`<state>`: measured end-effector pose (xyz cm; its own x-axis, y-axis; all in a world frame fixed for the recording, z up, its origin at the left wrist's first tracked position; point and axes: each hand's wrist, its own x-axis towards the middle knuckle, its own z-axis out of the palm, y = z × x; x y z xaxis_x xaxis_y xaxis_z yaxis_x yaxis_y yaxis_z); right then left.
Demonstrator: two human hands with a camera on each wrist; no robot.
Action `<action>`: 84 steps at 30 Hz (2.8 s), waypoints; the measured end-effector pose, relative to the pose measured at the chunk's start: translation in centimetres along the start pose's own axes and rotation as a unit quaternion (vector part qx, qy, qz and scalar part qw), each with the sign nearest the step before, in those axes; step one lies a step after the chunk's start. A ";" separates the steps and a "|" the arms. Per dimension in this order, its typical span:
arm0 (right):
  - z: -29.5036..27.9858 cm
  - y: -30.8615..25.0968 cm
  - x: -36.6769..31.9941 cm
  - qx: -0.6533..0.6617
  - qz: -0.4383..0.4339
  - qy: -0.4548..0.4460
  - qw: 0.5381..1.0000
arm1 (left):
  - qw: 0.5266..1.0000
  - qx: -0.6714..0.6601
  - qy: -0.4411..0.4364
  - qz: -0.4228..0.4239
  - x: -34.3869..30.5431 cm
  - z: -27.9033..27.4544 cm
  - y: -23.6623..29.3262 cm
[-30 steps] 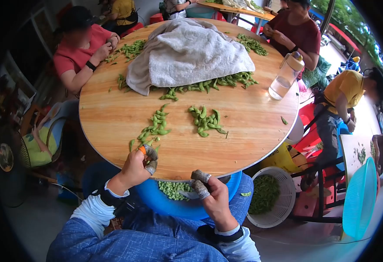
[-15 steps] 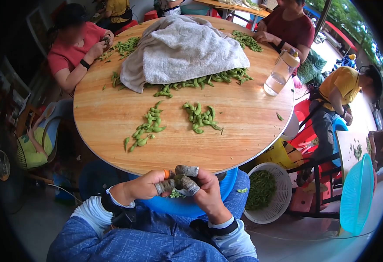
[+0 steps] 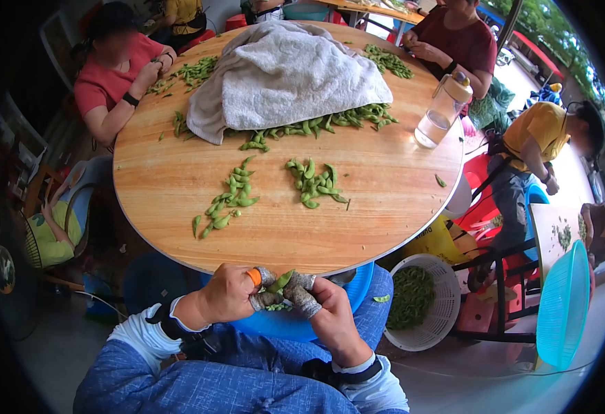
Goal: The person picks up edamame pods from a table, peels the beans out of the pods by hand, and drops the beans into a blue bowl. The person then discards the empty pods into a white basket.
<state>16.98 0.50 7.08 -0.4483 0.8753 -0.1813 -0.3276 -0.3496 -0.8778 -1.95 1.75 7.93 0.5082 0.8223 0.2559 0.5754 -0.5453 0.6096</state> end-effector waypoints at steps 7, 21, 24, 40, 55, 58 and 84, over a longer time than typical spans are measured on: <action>0.0 0.1 0.0 0.010 0.003 0.001 1.000 | 0.994 0.085 -0.030 0.064 -0.2 -0.3 0.0; -0.1 1.4 0.6 -0.024 0.001 0.055 0.998 | 0.983 0.138 -0.003 0.125 -0.9 0.8 -0.6; -0.5 2.5 1.1 0.028 0.008 0.025 0.999 | 0.993 0.059 0.016 0.103 -0.8 1.1 -0.8; -1.6 3.6 2.3 -0.002 -0.116 -0.057 0.992 | 0.672 -0.693 -0.051 -0.257 -1.4 2.8 -2.0; 0.8 1.5 1.6 -0.417 -0.247 0.004 0.875 | 0.843 -0.473 -0.027 -0.253 -1.2 2.3 -1.3; 0.1 2.2 1.2 -0.444 -0.214 -0.014 0.870 | 0.838 -0.481 -0.014 -0.258 -2.0 4.0 -1.8; -1.3 1.8 1.9 -0.129 -0.105 0.098 0.981 | 0.974 0.201 0.006 -0.104 2.3 -0.2 -5.9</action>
<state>16.60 1.93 4.60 -0.2169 0.9752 -0.0448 -0.1632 -0.0814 -0.9832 -4.32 6.87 5.05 0.3480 0.9220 0.1695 0.8702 -0.3850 0.3075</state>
